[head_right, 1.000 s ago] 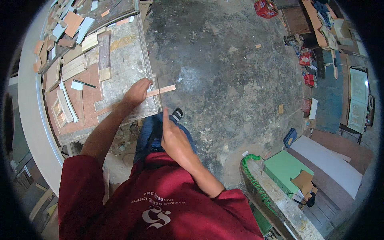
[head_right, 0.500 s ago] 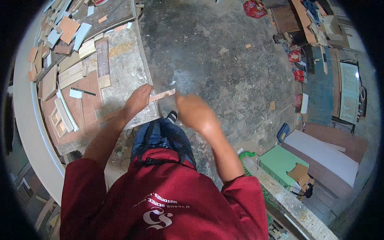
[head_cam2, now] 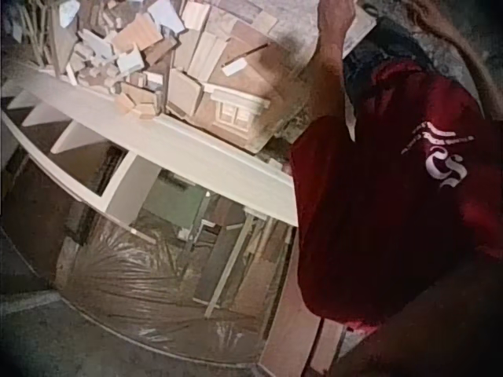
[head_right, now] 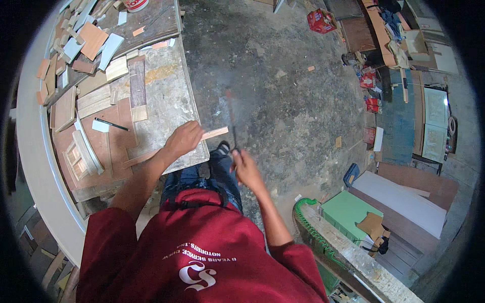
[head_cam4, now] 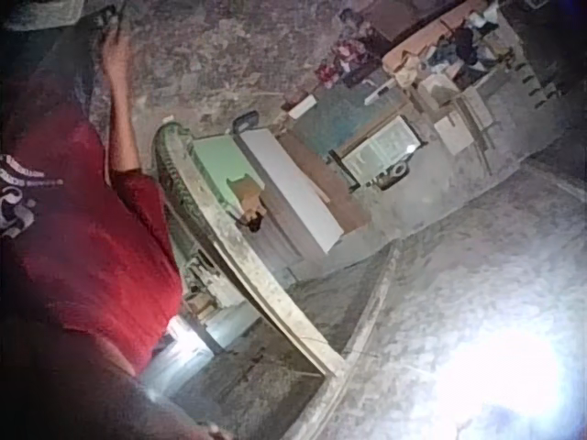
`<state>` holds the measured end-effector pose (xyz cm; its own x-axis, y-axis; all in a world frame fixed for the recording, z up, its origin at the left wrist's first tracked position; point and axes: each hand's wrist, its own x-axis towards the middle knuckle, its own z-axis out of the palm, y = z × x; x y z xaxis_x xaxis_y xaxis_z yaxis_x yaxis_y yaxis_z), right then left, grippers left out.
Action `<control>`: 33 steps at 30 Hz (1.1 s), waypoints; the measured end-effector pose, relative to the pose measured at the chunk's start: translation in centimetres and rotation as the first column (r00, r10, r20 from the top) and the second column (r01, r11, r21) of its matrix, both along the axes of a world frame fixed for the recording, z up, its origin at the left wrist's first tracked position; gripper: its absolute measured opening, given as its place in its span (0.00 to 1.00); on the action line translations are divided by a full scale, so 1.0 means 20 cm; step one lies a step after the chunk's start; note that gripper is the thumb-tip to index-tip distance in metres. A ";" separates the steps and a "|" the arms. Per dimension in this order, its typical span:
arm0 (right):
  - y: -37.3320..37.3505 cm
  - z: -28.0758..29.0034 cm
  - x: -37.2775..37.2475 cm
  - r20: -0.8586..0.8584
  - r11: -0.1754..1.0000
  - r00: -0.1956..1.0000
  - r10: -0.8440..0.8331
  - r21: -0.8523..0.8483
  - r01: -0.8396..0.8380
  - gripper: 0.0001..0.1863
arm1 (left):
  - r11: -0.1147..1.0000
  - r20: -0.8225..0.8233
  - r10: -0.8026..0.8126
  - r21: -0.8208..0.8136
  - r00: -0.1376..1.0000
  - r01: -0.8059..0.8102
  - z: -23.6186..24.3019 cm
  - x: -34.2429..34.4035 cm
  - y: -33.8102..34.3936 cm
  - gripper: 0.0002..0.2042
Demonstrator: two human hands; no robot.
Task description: The person is measuring wood pieces with a ruler and marking them with a pencil before using a small hand saw to cut them.
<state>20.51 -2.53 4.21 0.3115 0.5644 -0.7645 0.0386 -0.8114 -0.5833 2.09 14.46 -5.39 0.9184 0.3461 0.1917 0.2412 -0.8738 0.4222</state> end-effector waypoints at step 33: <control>-0.02 -0.04 -0.15 -0.824 0.844 0.268 -0.499 -0.393 0.365 0.16 | 0.977 0.105 -0.063 -0.197 0.992 0.083 0.05 0.00 -0.03 0.10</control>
